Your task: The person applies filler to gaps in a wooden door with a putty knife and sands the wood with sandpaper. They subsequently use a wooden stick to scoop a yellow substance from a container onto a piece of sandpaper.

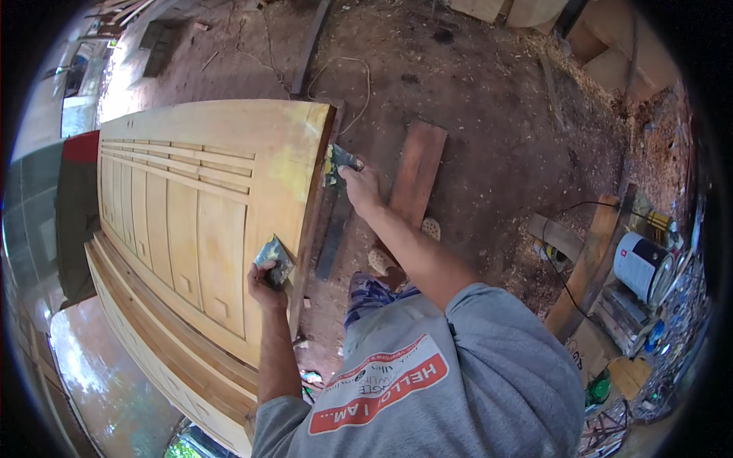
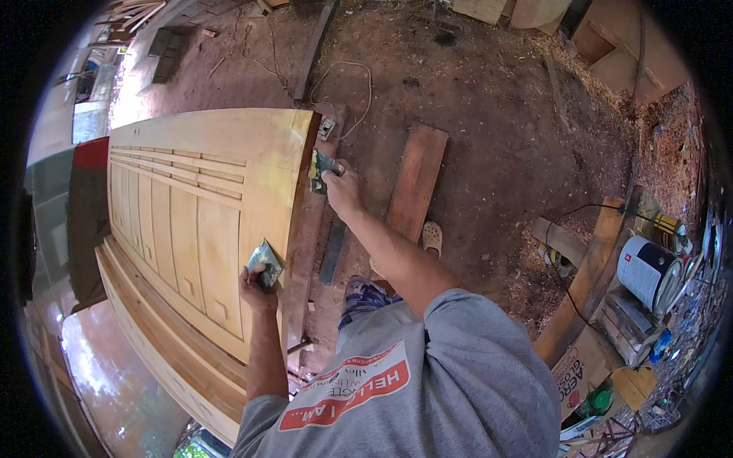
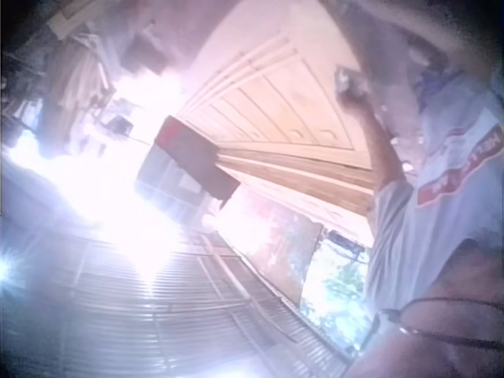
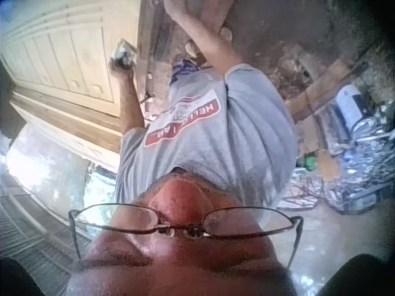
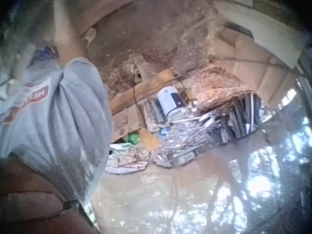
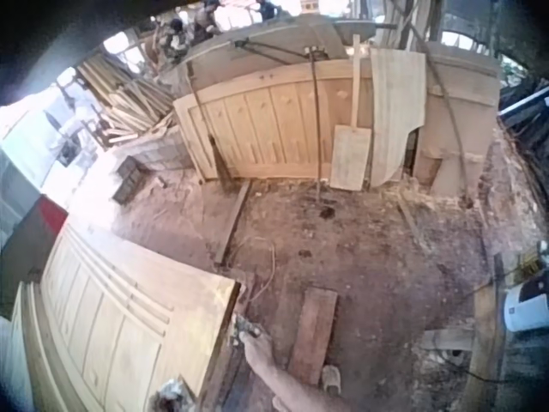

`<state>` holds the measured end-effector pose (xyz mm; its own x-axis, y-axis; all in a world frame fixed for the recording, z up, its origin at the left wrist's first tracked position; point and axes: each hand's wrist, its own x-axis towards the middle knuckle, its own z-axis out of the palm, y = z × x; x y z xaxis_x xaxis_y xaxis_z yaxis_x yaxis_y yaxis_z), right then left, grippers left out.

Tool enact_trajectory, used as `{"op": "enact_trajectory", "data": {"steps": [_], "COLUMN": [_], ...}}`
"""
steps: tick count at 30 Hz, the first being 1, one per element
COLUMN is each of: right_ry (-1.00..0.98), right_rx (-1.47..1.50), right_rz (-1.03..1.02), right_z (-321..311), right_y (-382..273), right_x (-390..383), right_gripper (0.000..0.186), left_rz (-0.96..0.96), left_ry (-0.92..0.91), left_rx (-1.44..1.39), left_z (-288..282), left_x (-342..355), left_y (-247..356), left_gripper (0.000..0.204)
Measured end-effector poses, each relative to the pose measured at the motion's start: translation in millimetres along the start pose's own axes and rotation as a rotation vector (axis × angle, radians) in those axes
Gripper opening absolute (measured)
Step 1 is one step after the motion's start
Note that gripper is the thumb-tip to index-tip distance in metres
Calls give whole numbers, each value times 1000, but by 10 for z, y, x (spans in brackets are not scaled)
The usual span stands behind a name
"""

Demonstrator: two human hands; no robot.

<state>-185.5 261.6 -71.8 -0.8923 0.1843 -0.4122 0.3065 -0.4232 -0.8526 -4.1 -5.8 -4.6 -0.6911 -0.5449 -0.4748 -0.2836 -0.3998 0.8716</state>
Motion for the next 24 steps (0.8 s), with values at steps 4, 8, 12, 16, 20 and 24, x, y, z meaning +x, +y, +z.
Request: {"op": "enact_trajectory", "data": {"steps": [4,8,12,16,20,24], "right_ry": [2,10,-15,102,167,163], "right_rx": [-46,-120,-128,-304,-404,-386], "right_rz": [21,-5,26,31,76,-71], "right_z": [51,97,223,492,714,737], "right_y": [13,55,-148,-260,-275,-63], "right_x": [57,94,9,-58,-105,-292], "right_gripper": [17,19,22,25,25,24], "left_rz": [-51,-28,-31,-17,-5,-26], "left_ry": [40,50,40,45,61,79], "left_rx": [7,27,39,20,50,55], "left_z": [-5,40,18,94,150,152], "left_x": [-11,-20,-26,-89,-110,-108], "left_y": [18,25,16,18,16,15], "left_gripper": [50,49,48,46,45,44]}}
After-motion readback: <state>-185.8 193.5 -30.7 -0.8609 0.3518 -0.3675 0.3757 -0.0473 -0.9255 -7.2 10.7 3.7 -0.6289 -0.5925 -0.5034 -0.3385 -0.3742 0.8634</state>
